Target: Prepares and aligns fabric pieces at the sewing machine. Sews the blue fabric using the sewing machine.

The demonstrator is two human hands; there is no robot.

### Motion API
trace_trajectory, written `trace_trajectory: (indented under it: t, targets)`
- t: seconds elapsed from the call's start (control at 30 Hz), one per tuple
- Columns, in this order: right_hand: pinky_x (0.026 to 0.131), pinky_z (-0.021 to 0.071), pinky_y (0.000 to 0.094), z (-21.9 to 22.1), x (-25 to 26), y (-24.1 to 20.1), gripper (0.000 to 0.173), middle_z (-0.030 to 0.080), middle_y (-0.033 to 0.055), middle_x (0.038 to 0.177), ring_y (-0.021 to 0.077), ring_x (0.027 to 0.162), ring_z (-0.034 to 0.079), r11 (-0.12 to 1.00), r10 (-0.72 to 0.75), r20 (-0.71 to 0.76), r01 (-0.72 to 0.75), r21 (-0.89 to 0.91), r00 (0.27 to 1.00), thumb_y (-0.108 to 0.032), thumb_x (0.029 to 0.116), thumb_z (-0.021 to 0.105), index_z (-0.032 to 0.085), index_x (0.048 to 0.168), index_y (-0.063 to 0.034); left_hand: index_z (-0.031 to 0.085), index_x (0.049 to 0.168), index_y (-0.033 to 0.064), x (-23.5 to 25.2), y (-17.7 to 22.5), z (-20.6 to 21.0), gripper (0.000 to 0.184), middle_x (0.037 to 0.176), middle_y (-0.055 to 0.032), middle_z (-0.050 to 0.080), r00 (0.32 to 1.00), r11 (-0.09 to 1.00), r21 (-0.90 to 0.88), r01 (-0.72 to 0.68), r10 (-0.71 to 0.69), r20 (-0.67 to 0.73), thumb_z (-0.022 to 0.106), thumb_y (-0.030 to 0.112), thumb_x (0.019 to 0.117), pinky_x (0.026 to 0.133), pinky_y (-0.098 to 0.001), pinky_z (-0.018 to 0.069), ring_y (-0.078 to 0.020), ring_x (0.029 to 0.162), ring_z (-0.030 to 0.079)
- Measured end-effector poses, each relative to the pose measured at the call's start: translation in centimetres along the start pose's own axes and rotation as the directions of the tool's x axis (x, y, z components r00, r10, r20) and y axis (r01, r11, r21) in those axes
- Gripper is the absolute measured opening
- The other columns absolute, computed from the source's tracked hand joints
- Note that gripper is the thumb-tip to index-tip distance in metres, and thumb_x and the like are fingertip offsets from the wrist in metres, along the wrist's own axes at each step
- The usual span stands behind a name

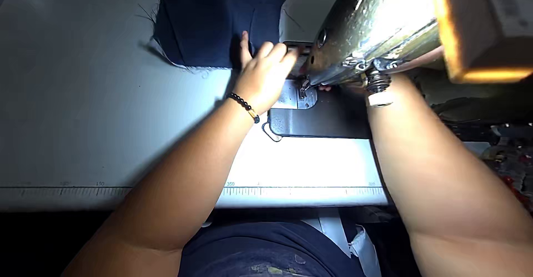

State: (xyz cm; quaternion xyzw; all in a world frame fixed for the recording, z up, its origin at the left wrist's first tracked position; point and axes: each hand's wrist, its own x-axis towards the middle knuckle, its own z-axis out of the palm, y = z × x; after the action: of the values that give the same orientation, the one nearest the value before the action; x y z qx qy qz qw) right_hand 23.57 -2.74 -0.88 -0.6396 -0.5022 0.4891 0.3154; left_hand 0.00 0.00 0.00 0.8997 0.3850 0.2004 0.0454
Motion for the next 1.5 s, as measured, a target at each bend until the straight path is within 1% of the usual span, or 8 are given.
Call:
trace_trajectory:
  t: [0.13, 0.27, 0.33, 0.53, 0.77, 0.97, 1.33, 1.5]
  targets:
    - [0.084, 0.0531, 0.0365, 5.7, -3.5, 1.4, 0.024, 0.07, 0.0131, 0.093, 0.0159, 0.085, 0.066, 0.845, -0.439, -0.377, 0.231, -0.483, 0.816, -0.017, 0.0943, 0.064, 0.07, 0.105, 0.0035, 0.074, 0.082, 0.0115, -0.4, 0.8, 0.6, 0.023, 0.107, -0.0106, 0.069, 0.96, 0.962, 0.017, -0.273, 0.274, -0.053, 0.058, 0.009, 0.0978, 0.115, -0.0625, 0.0252, -0.0307, 0.114, 0.063]
    - [0.094, 0.0521, 0.0438, 6.0, -3.2, 1.4, 0.031, 0.07, 0.0214, 0.108, 0.026, 0.1, 0.068, 0.865, -0.427, -0.401, 0.236, -0.443, 0.811, -0.016, 0.0978, 0.06, 0.065, 0.119, 0.0064, 0.07, 0.127, 0.0064, -1.4, -2.3, -0.9, 0.038, 0.128, -0.018, 0.068, 0.994, 0.989, -0.105, -0.105, 0.101, -0.04, 0.046, 0.015, 0.0993, 0.117, -0.0567, 0.0346, -0.0356, 0.128, 0.06]
    - [0.104, 0.0498, 0.0398, 4.4, -7.3, 1.1, 0.042, 0.062, 0.0244, 0.131, 0.0276, 0.118, 0.062, 0.847, -0.459, -0.317, 0.302, -0.437, 0.83, -0.011, 0.1007, 0.058, 0.053, 0.139, 0.0066, 0.036, 0.161, 0.0155, -3.3, -7.4, -3.6, 0.053, 0.166, -0.0175, 0.033, 0.963, 0.977, -0.009, 0.215, -0.21, 0.167, 0.037, 0.03, 0.1104, 0.119, -0.0676, 0.0205, -0.0423, 0.154, 0.027]
    - [0.106, 0.0348, 0.0748, -5.0, -21.5, 9.5, 0.035, 0.056, 0.0352, 0.135, 0.0591, 0.13, 0.048, 0.654, -0.487, -0.531, -0.114, -0.748, 0.693, -0.015, 0.1023, 0.056, 0.063, 0.132, 0.0031, 0.024, 0.165, 0.0156, -17.4, -14.8, -9.7, 0.065, 0.17, -0.0217, 0.018, 0.797, 0.823, 0.304, 0.479, -0.553, 0.242, 0.047, 0.039, 0.1085, 0.11, -0.0788, 0.0233, -0.0529, 0.152, 0.02]
    - [0.099, 0.0502, 0.0487, 11.4, -21.8, 4.4, 0.029, 0.07, 0.0168, 0.12, 0.0328, 0.115, 0.064, 0.526, -0.792, -0.153, 0.533, -0.663, 0.591, -0.023, 0.0941, 0.06, 0.076, 0.111, -0.0063, 0.07, 0.124, 0.0099, -15.7, -1.5, -10.6, 0.036, 0.103, -0.0224, 0.072, 0.87, 0.954, 0.187, 0.234, -0.291, 0.397, 0.056, 0.036, 0.1045, 0.08, -0.0699, 0.0512, -0.0444, 0.096, 0.069]
    - [0.102, 0.0501, 0.0516, 16.3, -18.8, 4.4, 0.038, 0.067, 0.0132, 0.125, 0.0334, 0.125, 0.06, 0.476, -0.689, 0.029, 0.482, -0.736, 0.724, -0.04, 0.1031, 0.053, 0.074, 0.113, -0.0101, 0.041, 0.159, 0.0196, -15.3, -7.7, -5.8, 0.054, 0.162, -0.0186, 0.038, 0.899, 0.892, 0.188, 0.411, -0.431, 0.076, 0.042, 0.041, 0.1091, 0.112, -0.072, 0.0287, -0.046, 0.149, 0.033]
    - [0.087, 0.051, 0.0567, 15.5, -21.6, 6.1, 0.024, 0.067, 0.0131, 0.127, 0.0401, 0.118, 0.06, 0.439, -0.655, 0.031, 0.414, -0.798, 0.755, -0.014, 0.0882, 0.066, 0.074, 0.11, -0.0177, 0.046, 0.155, 0.0158, -16.1, -4.1, -9.7, 0.052, 0.145, -0.0379, 0.047, 0.756, 0.81, 0.398, 0.431, -0.565, 0.33, 0.048, 0.034, 0.1066, 0.088, -0.0797, 0.0417, -0.0643, 0.126, 0.047]
    - [0.074, 0.0543, 0.0498, 15.0, -21.6, 4.4, 0.024, 0.068, 0.014, 0.109, 0.0341, 0.097, 0.066, 0.47, -0.666, 0.016, 0.437, -0.767, 0.746, -0.008, 0.0849, 0.062, 0.073, 0.106, -0.0115, 0.075, 0.105, 0.002, -7.9, -0.8, -8.2, 0.023, 0.105, -0.0212, 0.069, 0.969, 0.989, 0.029, -0.142, 0.133, 0.206, 0.054, 0.008, 0.0971, 0.09, -0.0573, 0.0529, -0.0396, 0.106, 0.067]
